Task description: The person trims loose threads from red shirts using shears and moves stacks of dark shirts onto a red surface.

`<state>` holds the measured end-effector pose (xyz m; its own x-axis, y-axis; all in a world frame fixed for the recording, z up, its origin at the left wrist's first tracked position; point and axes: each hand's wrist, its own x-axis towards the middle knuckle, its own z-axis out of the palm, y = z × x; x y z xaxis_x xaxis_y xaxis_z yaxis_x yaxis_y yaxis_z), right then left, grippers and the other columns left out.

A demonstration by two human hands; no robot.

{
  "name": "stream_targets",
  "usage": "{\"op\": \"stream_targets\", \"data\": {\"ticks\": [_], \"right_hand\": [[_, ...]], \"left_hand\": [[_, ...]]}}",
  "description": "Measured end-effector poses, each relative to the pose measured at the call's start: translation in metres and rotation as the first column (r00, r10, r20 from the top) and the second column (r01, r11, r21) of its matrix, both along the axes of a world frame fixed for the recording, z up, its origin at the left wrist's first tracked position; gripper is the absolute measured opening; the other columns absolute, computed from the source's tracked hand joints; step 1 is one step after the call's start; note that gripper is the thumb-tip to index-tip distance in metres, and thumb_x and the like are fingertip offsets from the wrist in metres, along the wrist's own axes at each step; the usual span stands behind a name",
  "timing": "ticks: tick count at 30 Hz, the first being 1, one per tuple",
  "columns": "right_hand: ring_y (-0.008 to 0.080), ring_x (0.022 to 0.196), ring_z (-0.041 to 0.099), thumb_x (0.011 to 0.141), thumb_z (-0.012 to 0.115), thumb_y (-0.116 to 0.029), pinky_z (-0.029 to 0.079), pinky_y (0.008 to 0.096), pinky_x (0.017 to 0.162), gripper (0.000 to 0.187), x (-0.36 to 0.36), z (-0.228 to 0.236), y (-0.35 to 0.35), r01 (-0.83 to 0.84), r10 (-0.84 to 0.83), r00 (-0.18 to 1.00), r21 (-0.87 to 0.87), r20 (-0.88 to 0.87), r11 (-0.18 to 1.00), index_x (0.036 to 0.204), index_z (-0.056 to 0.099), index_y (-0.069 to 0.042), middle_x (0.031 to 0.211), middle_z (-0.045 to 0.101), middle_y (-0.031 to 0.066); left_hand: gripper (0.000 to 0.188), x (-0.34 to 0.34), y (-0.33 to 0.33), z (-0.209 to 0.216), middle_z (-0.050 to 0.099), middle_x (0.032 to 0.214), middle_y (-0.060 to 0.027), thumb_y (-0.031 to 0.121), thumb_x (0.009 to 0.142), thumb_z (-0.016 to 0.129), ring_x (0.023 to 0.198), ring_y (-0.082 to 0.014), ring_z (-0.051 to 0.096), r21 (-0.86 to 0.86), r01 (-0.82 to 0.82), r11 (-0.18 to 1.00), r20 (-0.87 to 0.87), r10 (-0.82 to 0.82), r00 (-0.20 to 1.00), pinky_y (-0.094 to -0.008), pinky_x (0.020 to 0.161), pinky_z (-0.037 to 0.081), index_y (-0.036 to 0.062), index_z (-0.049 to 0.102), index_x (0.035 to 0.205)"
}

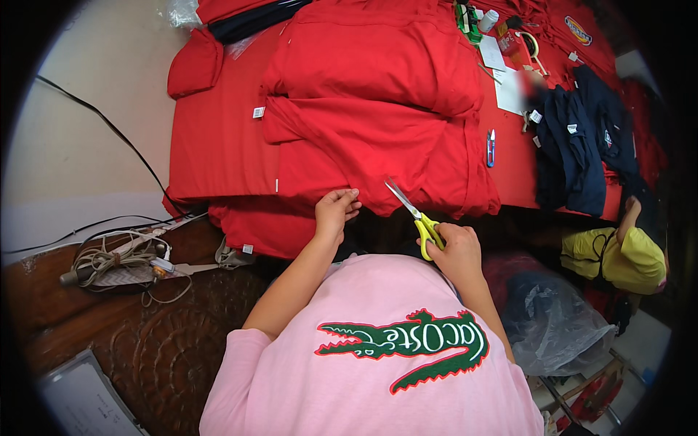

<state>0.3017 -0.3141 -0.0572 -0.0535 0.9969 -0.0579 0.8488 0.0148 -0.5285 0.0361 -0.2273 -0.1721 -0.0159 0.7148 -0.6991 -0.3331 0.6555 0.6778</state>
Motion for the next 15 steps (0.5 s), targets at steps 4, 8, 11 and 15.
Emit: {"op": "stream_targets", "data": {"ticks": [4, 8, 11, 15], "right_hand": [[0.0301, 0.074, 0.065, 0.081, 0.078, -0.033, 0.044, 0.0423, 0.075, 0.032, 0.003, 0.001, -0.001, 0.007, -0.006, 1.0, -0.025, 0.014, 1.0, 0.085, 0.069, -0.002, 0.077, 0.068, 0.0116], [0.0306, 0.074, 0.066, 0.08, 0.078, -0.033, 0.045, 0.0431, 0.076, 0.034, 0.001, 0.002, -0.002, 0.01, -0.01, 1.0, -0.037, 0.011, 0.999, 0.087, 0.07, -0.001, 0.078, 0.069, 0.0122], [0.0317, 0.073, 0.067, 0.08, 0.078, -0.033, 0.046, 0.0444, 0.074, 0.033, 0.002, -0.002, -0.004, 0.023, -0.022, 1.0, -0.017, 0.008, 1.0, 0.087, 0.071, -0.002, 0.076, 0.069, 0.0135], [0.036, 0.066, 0.068, 0.076, 0.078, -0.027, 0.053, 0.0498, 0.068, 0.025, 0.009, -0.008, -0.006, 0.038, -0.038, 0.999, 0.026, 0.023, 0.999, 0.082, 0.07, -0.003, 0.067, 0.066, 0.0174]], "left_hand": [[0.015, 0.002, 0.0, 0.002, 0.069, 0.09, -0.0014, 0.015, 0.091, 0.08, 0.082, -0.0115, 0.067, 0.091, 0.029, 0.995, -0.185, -0.012, 0.983, -0.0292, 0.077, 0.056, 0.0071, 0.069, 0.099], [0.015, -0.011, -0.008, -0.012, 0.067, 0.084, 0.0004, 0.013, 0.091, 0.079, 0.072, -0.0065, 0.06, 0.366, 0.189, 0.911, -0.527, 0.035, 0.849, -0.0232, 0.067, 0.048, 0.0046, 0.068, 0.087], [0.016, -0.003, -0.003, 0.014, 0.063, 0.08, 0.0018, 0.012, 0.094, 0.076, 0.07, -0.0048, 0.056, 0.511, 0.206, 0.835, -0.367, -0.005, 0.93, -0.022, 0.064, 0.044, 0.0054, 0.063, 0.089], [0.013, 0.003, 0.031, 0.066, 0.056, 0.079, 0.0035, 0.007, 0.1, 0.066, 0.071, -0.0055, 0.053, 0.584, 0.318, 0.747, -0.317, -0.15, 0.936, -0.0235, 0.064, 0.044, 0.0083, 0.054, 0.101]]}}
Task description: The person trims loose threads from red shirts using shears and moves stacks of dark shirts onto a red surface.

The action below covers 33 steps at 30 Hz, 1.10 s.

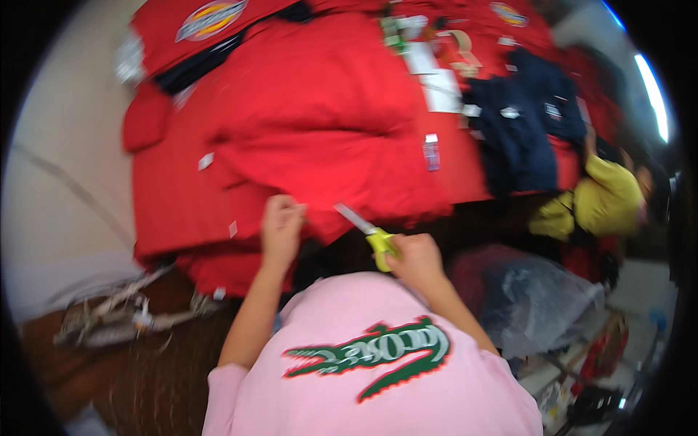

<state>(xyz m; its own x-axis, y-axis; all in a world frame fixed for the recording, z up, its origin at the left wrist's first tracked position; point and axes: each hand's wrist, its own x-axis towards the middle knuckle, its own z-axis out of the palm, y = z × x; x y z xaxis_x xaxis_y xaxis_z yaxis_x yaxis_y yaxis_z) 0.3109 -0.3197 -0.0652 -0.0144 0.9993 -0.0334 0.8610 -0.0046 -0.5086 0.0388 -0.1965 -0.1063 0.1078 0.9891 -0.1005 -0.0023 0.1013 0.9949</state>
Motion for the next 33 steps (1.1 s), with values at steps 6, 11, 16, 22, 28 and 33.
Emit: {"op": "stream_targets", "data": {"ticks": [6, 11, 16, 22, 28, 33], "right_hand": [[0.0331, 0.066, 0.069, 0.085, 0.072, -0.039, 0.051, 0.0458, 0.07, 0.033, 0.0, 0.008, 0.009, -0.01, 0.01, 1.0, 0.009, 0.002, 1.0, 0.086, 0.07, -0.006, 0.067, 0.068, 0.0148], [0.032, 0.066, 0.067, 0.086, 0.07, -0.035, 0.05, 0.0444, 0.074, 0.029, 0.007, 0.015, 0.0, 0.028, -0.027, 0.999, -0.074, 0.018, 0.997, 0.091, 0.072, -0.007, 0.068, 0.068, 0.0129], [0.0332, 0.068, 0.068, 0.086, 0.072, -0.034, 0.05, 0.0456, 0.074, 0.029, 0.002, 0.027, -0.002, 0.042, -0.044, 0.998, -0.04, -0.047, 0.998, 0.092, 0.072, -0.006, 0.068, 0.068, 0.0137], [0.0322, 0.061, 0.064, 0.08, 0.08, -0.026, 0.051, 0.0422, 0.068, 0.021, -0.004, 0.051, 0.02, 0.146, -0.125, 0.973, 0.096, -0.192, 0.985, 0.087, 0.074, -0.007, 0.066, 0.066, 0.0124], [0.0325, 0.071, 0.065, 0.072, 0.085, -0.028, 0.051, 0.0443, 0.071, 0.029, -0.001, 0.058, 0.018, 0.034, -0.034, 0.999, 0.08, 0.003, 0.996, 0.091, 0.073, -0.008, 0.074, 0.068, 0.0102], [0.0242, 0.061, 0.057, 0.072, 0.088, -0.035, 0.043, 0.0401, 0.069, 0.038, -0.009, 0.061, 0.015, 0.04, -0.034, 0.997, 0.095, -0.065, 0.995, 0.088, 0.067, -0.008, 0.06, 0.056, 0.0021]], "left_hand": [[0.019, 0.003, 0.05, -0.005, 0.06, 0.098, 0.0029, 0.009, 0.102, 0.063, 0.082, -0.0031, 0.053, -0.066, -0.279, 0.958, 0.4, 0.281, 0.872, -0.0219, 0.072, 0.044, 0.0082, 0.059, 0.121], [0.03, 0.001, 0.014, -0.056, 0.065, 0.117, -0.0019, 0.001, 0.097, 0.066, 0.087, -0.0034, 0.053, -0.011, 0.076, 0.997, 0.008, -0.076, 0.997, -0.0194, 0.077, 0.044, 0.0015, 0.065, 0.127], [0.039, 0.024, -0.01, 0.019, 0.065, 0.124, -0.0065, -0.01, 0.09, 0.071, 0.103, -0.0079, 0.06, 0.056, 0.065, 0.996, 0.161, -0.074, 0.984, -0.0202, 0.089, 0.048, -0.0047, 0.065, 0.129], [0.066, 0.042, -0.002, 0.08, 0.052, 0.148, -0.0146, -0.013, 0.088, 0.071, 0.131, -0.0187, 0.054, 0.122, 0.096, 0.988, 0.333, -0.132, 0.934, -0.0329, 0.112, 0.045, -0.0057, 0.047, 0.149], [0.071, 0.032, -0.001, 0.054, 0.051, 0.149, -0.0142, -0.016, 0.088, 0.069, 0.132, -0.0185, 0.053, 0.101, 0.033, 0.994, 0.362, -0.068, 0.93, -0.0324, 0.111, 0.048, -0.0052, 0.042, 0.153], [0.068, 0.027, -0.007, 0.054, 0.051, 0.151, -0.0123, -0.012, 0.09, 0.068, 0.134, -0.0168, 0.052, 0.045, 0.039, 0.998, 0.415, -0.054, 0.908, -0.0301, 0.113, 0.043, -0.004, 0.043, 0.153]]}}
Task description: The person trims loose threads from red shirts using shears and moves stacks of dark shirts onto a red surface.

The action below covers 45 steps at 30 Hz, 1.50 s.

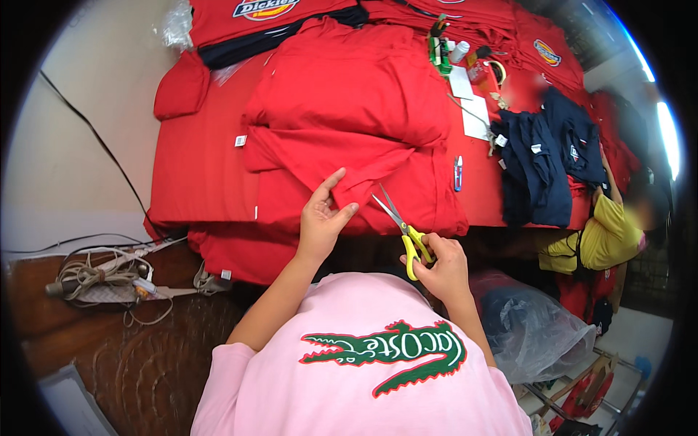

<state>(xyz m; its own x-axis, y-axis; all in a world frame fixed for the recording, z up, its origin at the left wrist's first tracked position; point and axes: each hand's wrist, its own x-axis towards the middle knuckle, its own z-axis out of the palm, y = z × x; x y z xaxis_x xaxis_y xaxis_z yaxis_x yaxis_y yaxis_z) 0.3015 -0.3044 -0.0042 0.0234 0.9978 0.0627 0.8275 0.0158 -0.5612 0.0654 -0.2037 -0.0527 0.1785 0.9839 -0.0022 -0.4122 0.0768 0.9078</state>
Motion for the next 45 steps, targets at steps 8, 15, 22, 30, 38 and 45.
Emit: {"op": "stream_targets", "data": {"ticks": [8, 15, 22, 30, 38, 45], "right_hand": [[0.0209, 0.062, 0.055, 0.076, 0.085, -0.039, 0.04, 0.0381, 0.07, 0.038, -0.013, 0.0, 0.011, -0.122, 0.12, 0.992, 0.036, 0.049, 0.992, 0.091, 0.068, -0.009, 0.062, 0.054, 0.0004], [0.0206, 0.065, 0.059, 0.076, 0.083, -0.04, 0.041, 0.0379, 0.072, 0.038, -0.004, -0.006, 0.001, -0.1, 0.103, 0.991, -0.042, 0.086, 0.994, 0.095, 0.07, -0.009, 0.064, 0.058, 0.0012], [0.025, 0.066, 0.06, 0.077, 0.083, -0.034, 0.044, 0.0389, 0.076, 0.036, -0.003, -0.017, -0.003, -0.148, 0.145, 0.986, 0.042, 0.077, 0.988, 0.097, 0.071, -0.007, 0.067, 0.061, 0.005], [0.0224, 0.061, 0.056, 0.075, 0.085, -0.036, 0.041, 0.0393, 0.071, 0.034, -0.001, -0.005, -0.003, -0.074, 0.07, 0.996, 0.057, 0.061, 0.996, 0.088, 0.067, -0.01, 0.063, 0.055, 0.0006], [0.0209, 0.06, 0.051, 0.072, 0.088, -0.034, 0.037, 0.0382, 0.069, 0.036, -0.008, -0.008, -0.001, -0.115, 0.111, 0.993, 0.076, 0.046, 0.991, 0.086, 0.066, -0.01, 0.061, 0.051, -0.0009], [0.0207, 0.062, 0.051, 0.074, 0.086, -0.035, 0.035, 0.038, 0.068, 0.035, -0.012, -0.011, 0.004, -0.138, 0.134, 0.989, 0.053, 0.066, 0.989, 0.085, 0.065, -0.01, 0.062, 0.051, 0.0001]], "left_hand": [[0.042, 0.005, -0.004, -0.006, 0.064, 0.135, -0.0094, -0.008, 0.097, 0.063, 0.12, -0.0095, 0.058, 0.009, -0.081, 0.997, -0.107, 0.081, 0.991, -0.025, 0.104, 0.047, -0.0048, 0.059, 0.139], [0.067, 0.013, -0.013, -0.005, 0.051, 0.15, -0.0125, -0.015, 0.09, 0.064, 0.124, -0.0151, 0.058, -0.027, 0.055, 0.998, -0.031, -0.056, 0.998, -0.0301, 0.105, 0.054, -0.005, 0.042, 0.153], [0.059, 0.001, -0.011, -0.007, 0.048, 0.155, -0.014, -0.013, 0.094, 0.063, 0.129, -0.0139, 0.056, 0.034, 0.041, 0.999, -0.112, -0.037, 0.993, -0.0282, 0.105, 0.053, -0.0059, 0.046, 0.15], [0.064, 0.004, -0.015, -0.008, 0.053, 0.113, 0.0025, -0.011, 0.09, 0.07, 0.096, -0.0042, 0.048, -0.019, -0.021, 1.0, -0.116, 0.019, 0.993, -0.0175, 0.09, 0.043, -0.0005, 0.052, 0.151], [0.065, 0.005, -0.017, -0.003, 0.057, 0.12, -0.0014, -0.016, 0.091, 0.064, 0.104, -0.0058, 0.056, -0.051, 0.028, 0.998, -0.027, -0.03, 0.999, -0.0197, 0.093, 0.05, 0.0003, 0.049, 0.152], [0.076, 0.005, -0.016, -0.011, 0.056, 0.138, -0.0086, -0.016, 0.09, 0.063, 0.11, -0.0125, 0.063, 0.006, 0.026, 1.0, 0.01, -0.026, 1.0, -0.0288, 0.101, 0.056, 0.0021, 0.037, 0.159]]}}
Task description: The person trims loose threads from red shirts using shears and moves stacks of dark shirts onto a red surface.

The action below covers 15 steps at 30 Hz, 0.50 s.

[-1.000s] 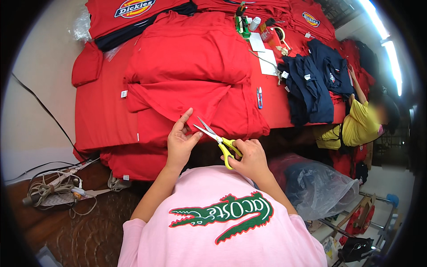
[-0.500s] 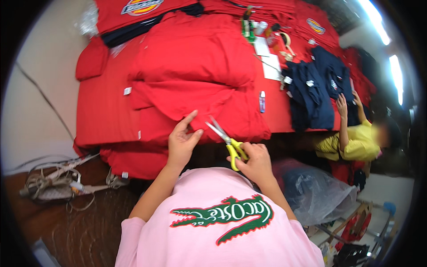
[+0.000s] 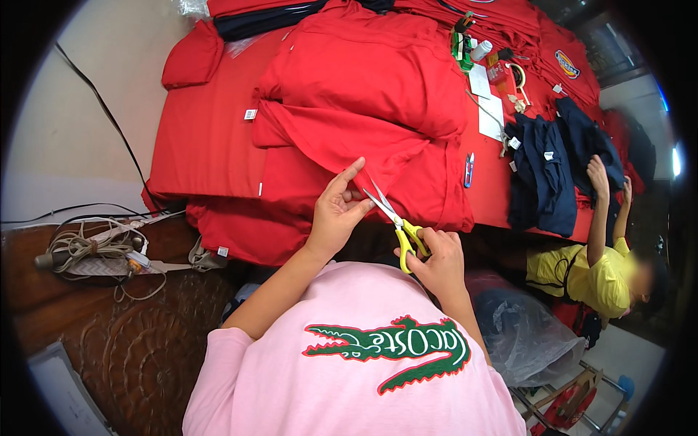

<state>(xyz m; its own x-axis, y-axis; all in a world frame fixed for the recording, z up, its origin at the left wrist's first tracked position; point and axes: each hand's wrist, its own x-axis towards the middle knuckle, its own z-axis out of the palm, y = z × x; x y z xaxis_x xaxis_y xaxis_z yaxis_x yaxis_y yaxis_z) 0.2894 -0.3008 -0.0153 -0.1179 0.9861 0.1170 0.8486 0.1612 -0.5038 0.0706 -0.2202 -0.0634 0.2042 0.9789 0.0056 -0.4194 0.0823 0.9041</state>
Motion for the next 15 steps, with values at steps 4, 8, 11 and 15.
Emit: {"op": "stream_targets", "data": {"ticks": [4, 8, 11, 15], "right_hand": [[0.0212, 0.062, 0.051, 0.074, 0.087, -0.035, 0.035, 0.0382, 0.068, 0.036, -0.005, 0.005, 0.005, 0.002, -0.002, 1.0, -0.004, 0.003, 1.0, 0.085, 0.064, -0.01, 0.062, 0.05, 0.0003], [0.0214, 0.063, 0.051, 0.073, 0.088, -0.037, 0.035, 0.0381, 0.068, 0.039, -0.01, 0.006, 0.009, 0.017, -0.017, 1.0, -0.035, -0.011, 0.999, 0.084, 0.063, -0.009, 0.061, 0.05, 0.0011], [0.022, 0.064, 0.051, 0.072, 0.09, -0.038, 0.037, 0.0386, 0.068, 0.041, -0.008, 0.006, 0.009, 0.02, -0.024, 0.999, -0.083, -0.043, 0.996, 0.082, 0.063, -0.008, 0.061, 0.052, 0.0025], [0.0233, 0.063, 0.048, 0.073, 0.09, -0.035, 0.041, 0.04, 0.067, 0.038, -0.006, -0.004, 0.002, 0.079, -0.094, 0.991, -0.157, -0.09, 0.984, 0.079, 0.065, -0.008, 0.063, 0.057, 0.0041]], "left_hand": [[0.079, -0.002, -0.001, 0.002, 0.057, 0.135, -0.0084, -0.015, 0.09, 0.066, 0.107, -0.014, 0.066, -0.026, 0.036, 0.999, -0.117, -0.039, 0.992, -0.0305, 0.098, 0.058, 0.0038, 0.035, 0.16], [0.081, -0.005, 0.0, -0.001, 0.057, 0.134, -0.0088, -0.014, 0.089, 0.069, 0.103, -0.0146, 0.068, -0.02, 0.047, 0.999, -0.107, -0.049, 0.993, -0.0304, 0.095, 0.06, 0.0039, 0.035, 0.16], [0.082, -0.008, 0.0, -0.006, 0.057, 0.135, -0.009, -0.014, 0.088, 0.07, 0.103, -0.0138, 0.068, -0.026, 0.048, 0.999, -0.108, -0.05, 0.993, -0.0292, 0.093, 0.06, 0.0035, 0.035, 0.16], [0.08, -0.008, -0.002, -0.002, 0.059, 0.134, -0.0088, -0.013, 0.088, 0.07, 0.103, -0.0119, 0.067, -0.007, 0.019, 1.0, -0.122, -0.02, 0.992, -0.0269, 0.091, 0.059, 0.0029, 0.036, 0.159]]}}
